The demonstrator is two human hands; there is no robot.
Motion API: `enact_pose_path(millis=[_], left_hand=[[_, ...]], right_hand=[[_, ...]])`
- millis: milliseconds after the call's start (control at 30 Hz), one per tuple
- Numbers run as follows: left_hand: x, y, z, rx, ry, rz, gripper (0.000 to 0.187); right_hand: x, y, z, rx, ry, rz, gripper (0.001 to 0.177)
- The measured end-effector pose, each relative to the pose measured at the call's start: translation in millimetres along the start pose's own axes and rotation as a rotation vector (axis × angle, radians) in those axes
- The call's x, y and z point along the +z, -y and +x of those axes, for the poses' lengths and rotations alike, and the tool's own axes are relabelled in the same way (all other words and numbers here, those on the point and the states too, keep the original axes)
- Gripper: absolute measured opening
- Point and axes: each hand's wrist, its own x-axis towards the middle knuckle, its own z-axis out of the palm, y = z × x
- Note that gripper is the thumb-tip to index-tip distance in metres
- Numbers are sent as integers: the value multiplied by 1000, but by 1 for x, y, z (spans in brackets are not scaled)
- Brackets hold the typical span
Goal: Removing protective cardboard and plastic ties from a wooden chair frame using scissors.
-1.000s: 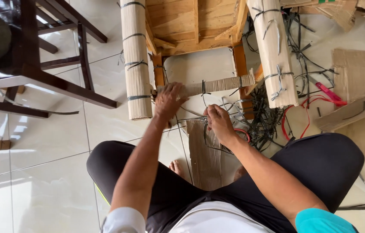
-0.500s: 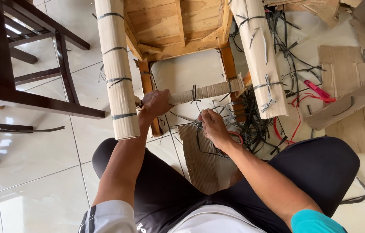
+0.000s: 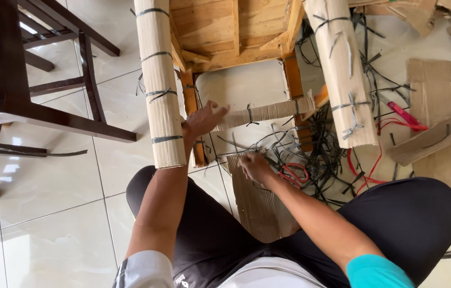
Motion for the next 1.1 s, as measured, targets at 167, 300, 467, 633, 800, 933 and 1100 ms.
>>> enact_pose_path(millis=[167,300,467,633,800,933,1100], left_hand=[[11,2,19,-111,-191,52,87],[10,3,24,-89,-228,24,66],[26,21,38,0,-453,-15,43],[17,-8,-35,229,-741,-276,25],[47,3,-33,289,-1029,-109,7],[54,-12,-57,198,-1076,-61,9],[55,-29,-81,20,-1027,-345,21]], right_hand=[[11,67,34,-36,-256,334,21],[20,88,62,-109,-265,271,31],[23,98,67,-119,-307,260,36],[22,104,30,-130,-252,429,25],[32,96,20,-195,-309,339,28],[38,86,46,-123,-401,345,31],[45,97,48,-26,-455,434,30]])
